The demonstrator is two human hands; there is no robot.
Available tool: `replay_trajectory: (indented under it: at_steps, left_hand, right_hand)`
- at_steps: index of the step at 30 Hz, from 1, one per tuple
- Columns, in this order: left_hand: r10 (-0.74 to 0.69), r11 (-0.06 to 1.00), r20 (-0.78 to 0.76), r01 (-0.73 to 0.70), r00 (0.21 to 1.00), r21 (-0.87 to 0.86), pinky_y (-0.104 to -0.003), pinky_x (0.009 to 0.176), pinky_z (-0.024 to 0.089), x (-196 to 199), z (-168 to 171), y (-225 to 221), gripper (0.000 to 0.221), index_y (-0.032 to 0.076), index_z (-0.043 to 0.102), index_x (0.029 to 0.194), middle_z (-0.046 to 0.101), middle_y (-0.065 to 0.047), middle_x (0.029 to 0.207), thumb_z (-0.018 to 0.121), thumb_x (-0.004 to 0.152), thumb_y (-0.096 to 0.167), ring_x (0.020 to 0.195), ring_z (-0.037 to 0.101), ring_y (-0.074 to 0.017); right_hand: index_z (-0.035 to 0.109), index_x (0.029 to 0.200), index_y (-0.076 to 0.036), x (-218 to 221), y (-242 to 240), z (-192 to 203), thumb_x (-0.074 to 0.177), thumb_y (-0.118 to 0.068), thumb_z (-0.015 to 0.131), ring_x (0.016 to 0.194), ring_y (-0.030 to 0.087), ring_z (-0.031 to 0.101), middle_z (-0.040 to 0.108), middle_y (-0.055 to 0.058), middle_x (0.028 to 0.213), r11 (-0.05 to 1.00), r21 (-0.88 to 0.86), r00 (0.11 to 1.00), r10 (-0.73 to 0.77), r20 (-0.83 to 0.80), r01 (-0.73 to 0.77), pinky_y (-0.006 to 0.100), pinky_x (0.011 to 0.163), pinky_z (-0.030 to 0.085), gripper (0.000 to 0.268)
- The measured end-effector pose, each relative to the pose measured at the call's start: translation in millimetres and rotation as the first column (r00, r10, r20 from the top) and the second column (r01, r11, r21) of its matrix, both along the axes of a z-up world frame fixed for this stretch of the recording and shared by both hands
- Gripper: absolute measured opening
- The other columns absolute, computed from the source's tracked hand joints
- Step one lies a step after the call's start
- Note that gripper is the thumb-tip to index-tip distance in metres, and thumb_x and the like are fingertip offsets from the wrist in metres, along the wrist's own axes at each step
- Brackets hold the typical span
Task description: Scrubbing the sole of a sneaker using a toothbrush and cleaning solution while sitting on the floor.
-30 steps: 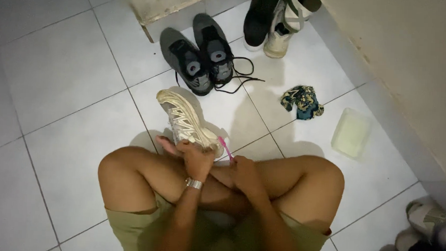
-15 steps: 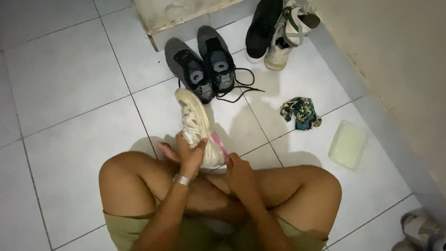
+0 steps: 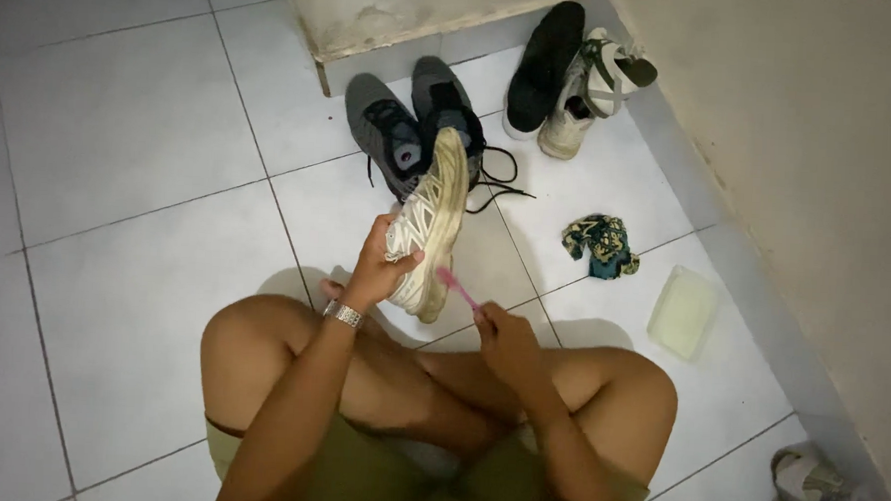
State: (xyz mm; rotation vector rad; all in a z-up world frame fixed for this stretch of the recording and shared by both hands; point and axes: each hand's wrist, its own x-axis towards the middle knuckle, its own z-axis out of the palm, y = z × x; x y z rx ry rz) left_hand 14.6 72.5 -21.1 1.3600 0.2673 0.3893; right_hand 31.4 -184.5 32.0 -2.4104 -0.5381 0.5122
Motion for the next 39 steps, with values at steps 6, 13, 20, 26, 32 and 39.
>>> replay_trajectory:
  at_steps: [6, 13, 20, 26, 32, 39]
  left_hand:
    - [-0.120, 0.990, -0.075, 0.125, 0.990, 0.070, -0.038, 0.099, 0.044, -6, 16, -3, 0.054, 0.011, 0.057, 0.124, 0.063, -0.004, 0.104, 0.086, 0.079, 0.008, 0.105, 0.058, -0.0198]
    - [-0.135, 0.989, -0.078, 0.140, 0.988, 0.057, -0.039, 0.098, 0.045, -1, 24, 5, 0.055, 0.009, 0.056, 0.126, 0.064, -0.006, 0.104, 0.087, 0.079, 0.011, 0.103, 0.058, -0.0214]
    - [-0.162, 0.987, -0.057, 0.163, 0.985, 0.014, -0.034, 0.090, 0.046, -4, 19, -3, 0.050, 0.009, 0.056, 0.120, 0.063, -0.003, 0.098, 0.084, 0.079, 0.005, 0.095, 0.059, -0.0194]
    - [-0.195, 0.981, -0.078, 0.195, 0.978, 0.001, -0.034, 0.088, 0.047, 1, 13, -8, 0.052, 0.009, 0.057, 0.123, 0.065, -0.003, 0.096, 0.084, 0.079, 0.003, 0.091, 0.060, -0.0181]
    - [-0.220, 0.973, -0.103, 0.210, 0.970, -0.097, -0.032, 0.086, 0.048, 1, 1, -8, 0.051, 0.008, 0.058, 0.122, 0.067, -0.005, 0.096, 0.084, 0.079, 0.002, 0.089, 0.063, -0.0182]
    - [-0.204, 0.969, -0.108, 0.185, 0.973, -0.163, -0.032, 0.091, 0.048, -2, 13, -19, 0.049, 0.008, 0.057, 0.127, 0.066, -0.004, 0.101, 0.081, 0.084, 0.005, 0.095, 0.061, -0.0175]
  right_hand:
    - [0.070, 0.108, -0.015, 30, -14, -14, 0.103, -0.031, 0.054, 0.083, 0.047, 0.071, 0.072, 0.022, 0.082, 0.996, -0.081, 0.996, 0.046, 0.070, -0.041, 0.058, 0.073, 0.055, 0.023]
    - [0.069, 0.108, -0.014, 10, -11, 24, 0.104, -0.036, 0.048, 0.083, 0.043, 0.071, 0.073, 0.021, 0.085, 0.976, -0.115, 0.980, 0.175, -0.092, -0.185, 0.053, 0.075, 0.055, 0.031]
    - [0.069, 0.109, -0.008, 27, -13, 28, 0.106, -0.029, 0.045, 0.089, 0.045, 0.070, 0.073, 0.024, 0.091, 0.987, -0.087, 0.990, 0.135, -0.037, -0.138, 0.055, 0.080, 0.053, 0.032]
    - [0.070, 0.106, -0.010, 37, -25, 14, 0.102, -0.025, 0.048, 0.088, 0.044, 0.070, 0.073, 0.020, 0.087, 0.973, -0.121, 0.980, 0.200, 0.016, -0.197, 0.054, 0.079, 0.055, 0.026]
    - [0.066, 0.103, -0.017, 28, -35, -5, 0.103, -0.032, 0.047, 0.086, 0.037, 0.071, 0.071, 0.013, 0.084, 0.973, -0.040, 0.970, 0.229, 0.078, -0.227, 0.050, 0.076, 0.056, 0.024]
    - [0.066, 0.100, -0.017, 38, -19, -26, 0.106, -0.034, 0.040, 0.082, 0.034, 0.072, 0.069, 0.011, 0.081, 0.965, -0.206, 0.976, 0.186, 0.116, -0.160, 0.046, 0.072, 0.056, 0.032]
